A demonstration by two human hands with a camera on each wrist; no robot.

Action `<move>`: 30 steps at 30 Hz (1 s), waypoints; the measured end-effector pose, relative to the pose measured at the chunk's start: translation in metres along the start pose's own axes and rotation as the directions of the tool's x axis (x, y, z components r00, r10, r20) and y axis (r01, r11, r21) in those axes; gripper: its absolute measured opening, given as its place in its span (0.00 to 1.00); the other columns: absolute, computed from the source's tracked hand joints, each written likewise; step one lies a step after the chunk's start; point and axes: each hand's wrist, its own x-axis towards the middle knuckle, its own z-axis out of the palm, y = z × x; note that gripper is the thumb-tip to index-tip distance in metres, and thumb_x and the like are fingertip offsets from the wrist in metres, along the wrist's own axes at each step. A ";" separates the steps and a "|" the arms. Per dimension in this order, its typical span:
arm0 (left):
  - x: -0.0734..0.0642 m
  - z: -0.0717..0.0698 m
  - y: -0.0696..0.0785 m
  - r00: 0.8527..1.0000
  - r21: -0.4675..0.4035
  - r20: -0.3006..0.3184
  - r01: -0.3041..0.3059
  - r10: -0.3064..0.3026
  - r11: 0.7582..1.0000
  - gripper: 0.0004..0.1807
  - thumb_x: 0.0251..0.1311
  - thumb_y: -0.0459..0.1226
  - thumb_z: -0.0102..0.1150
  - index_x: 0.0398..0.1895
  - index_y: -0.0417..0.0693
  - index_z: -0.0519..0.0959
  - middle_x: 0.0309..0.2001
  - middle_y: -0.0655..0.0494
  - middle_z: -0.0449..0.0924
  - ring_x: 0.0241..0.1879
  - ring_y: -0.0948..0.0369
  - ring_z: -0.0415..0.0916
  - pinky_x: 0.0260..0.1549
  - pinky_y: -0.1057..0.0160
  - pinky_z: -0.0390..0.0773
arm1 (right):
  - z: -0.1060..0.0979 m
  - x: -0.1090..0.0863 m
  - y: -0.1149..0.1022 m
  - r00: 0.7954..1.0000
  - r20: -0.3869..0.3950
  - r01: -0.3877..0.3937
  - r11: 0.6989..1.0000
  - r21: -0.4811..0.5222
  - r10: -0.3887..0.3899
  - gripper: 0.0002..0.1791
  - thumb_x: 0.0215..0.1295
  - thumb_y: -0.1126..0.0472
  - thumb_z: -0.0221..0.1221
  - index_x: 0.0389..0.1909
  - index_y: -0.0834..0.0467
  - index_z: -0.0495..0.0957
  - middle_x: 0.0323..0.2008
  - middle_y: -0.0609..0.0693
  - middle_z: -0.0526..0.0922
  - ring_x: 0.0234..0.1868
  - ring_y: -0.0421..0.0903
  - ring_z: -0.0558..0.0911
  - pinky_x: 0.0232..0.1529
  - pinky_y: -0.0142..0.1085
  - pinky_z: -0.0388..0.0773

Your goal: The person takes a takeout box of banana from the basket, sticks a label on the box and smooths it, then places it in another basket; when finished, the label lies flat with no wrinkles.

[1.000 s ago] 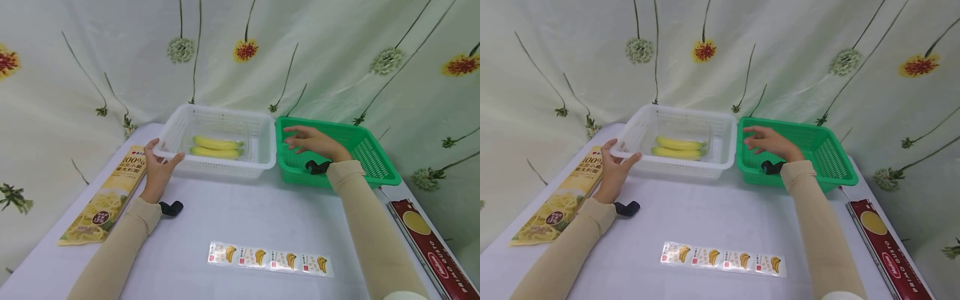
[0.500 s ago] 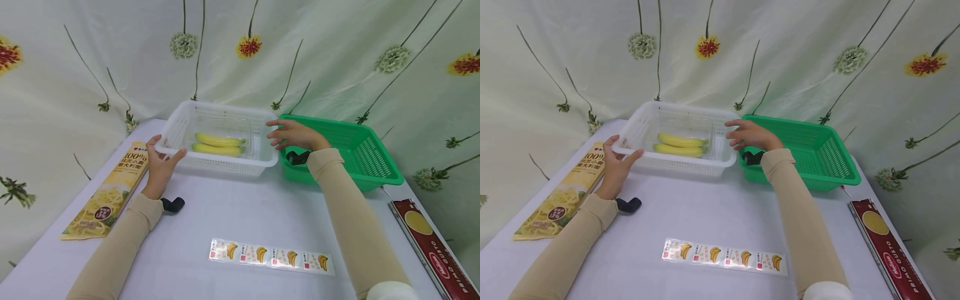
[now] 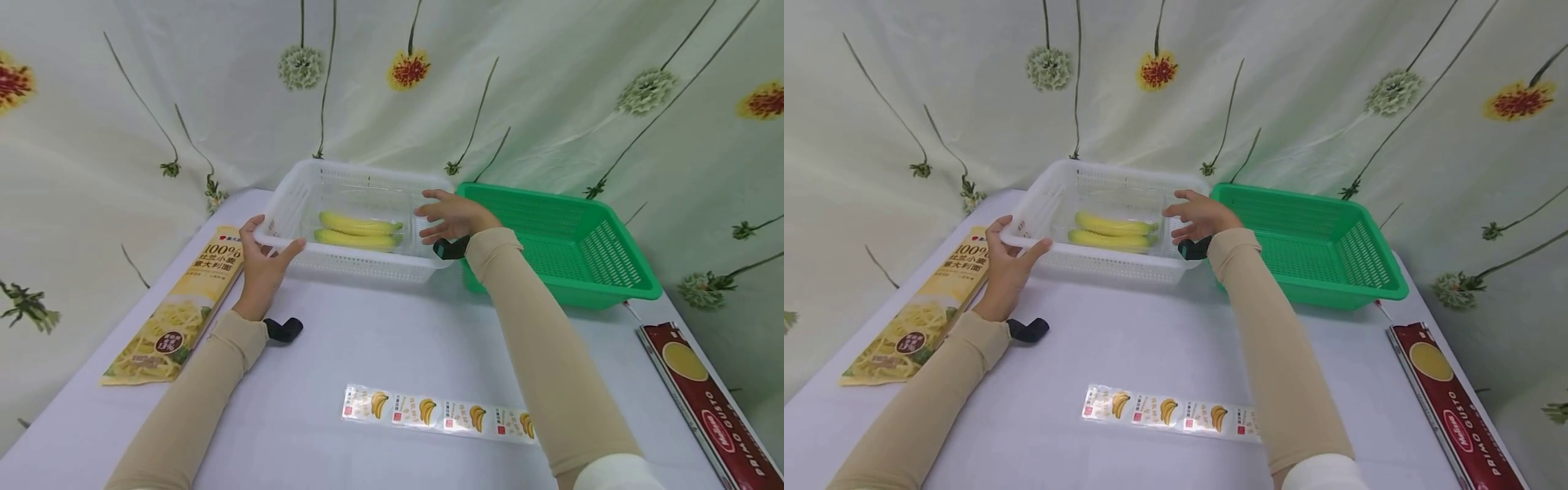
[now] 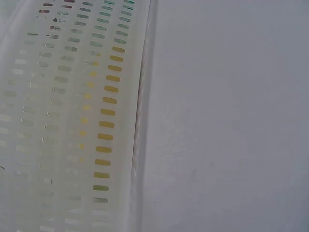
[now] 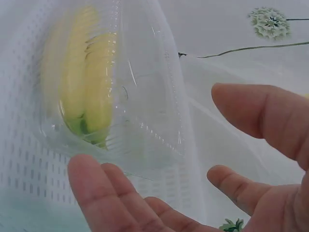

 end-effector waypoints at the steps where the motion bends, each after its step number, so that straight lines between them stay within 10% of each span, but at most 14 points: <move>1: 0.000 0.000 0.000 1.000 0.000 0.001 0.001 -0.001 1.000 0.49 0.69 0.34 0.70 0.82 0.59 0.47 0.82 0.52 0.57 0.76 0.54 0.62 0.73 0.57 0.68 | 0.001 0.003 -0.001 1.000 -0.005 -0.011 1.000 0.023 0.011 0.44 0.84 0.61 0.55 0.90 0.45 0.42 0.86 0.65 0.44 0.75 0.65 0.72 0.74 0.52 0.72; 13: 0.000 -0.001 0.000 1.000 0.016 -0.003 0.016 -0.016 1.000 0.50 0.70 0.35 0.70 0.83 0.61 0.46 0.82 0.53 0.56 0.77 0.54 0.61 0.73 0.57 0.67 | 0.021 0.030 0.003 0.999 -0.001 -0.037 0.999 -0.002 0.037 0.48 0.81 0.66 0.56 0.90 0.43 0.41 0.89 0.54 0.37 0.88 0.57 0.43 0.77 0.53 0.67; 19: -0.001 0.001 0.001 1.000 0.013 -0.007 0.010 -0.010 1.000 0.49 0.70 0.35 0.70 0.83 0.60 0.47 0.82 0.53 0.57 0.77 0.54 0.62 0.72 0.58 0.68 | 0.024 0.036 0.006 0.999 0.017 -0.035 0.998 -0.046 0.036 0.50 0.82 0.67 0.55 0.90 0.40 0.36 0.88 0.55 0.41 0.82 0.62 0.62 0.61 0.44 0.73; 26: -0.002 0.001 -0.001 1.000 0.000 -0.011 0.005 -0.005 1.000 0.48 0.69 0.35 0.70 0.82 0.61 0.48 0.81 0.52 0.59 0.75 0.55 0.63 0.69 0.59 0.69 | 0.029 0.036 0.005 0.998 0.062 -0.007 0.992 -0.123 0.015 0.52 0.81 0.68 0.57 0.90 0.40 0.35 0.89 0.55 0.38 0.79 0.64 0.68 0.74 0.49 0.70; 30: -0.002 0.002 -0.001 1.000 -0.007 -0.009 -0.008 0.008 1.000 0.47 0.70 0.35 0.70 0.82 0.60 0.49 0.80 0.51 0.59 0.74 0.56 0.64 0.68 0.59 0.69 | 0.030 0.035 0.004 0.997 0.070 -0.011 0.991 -0.134 0.020 0.50 0.82 0.66 0.57 0.90 0.41 0.38 0.89 0.55 0.42 0.78 0.62 0.69 0.53 0.41 0.80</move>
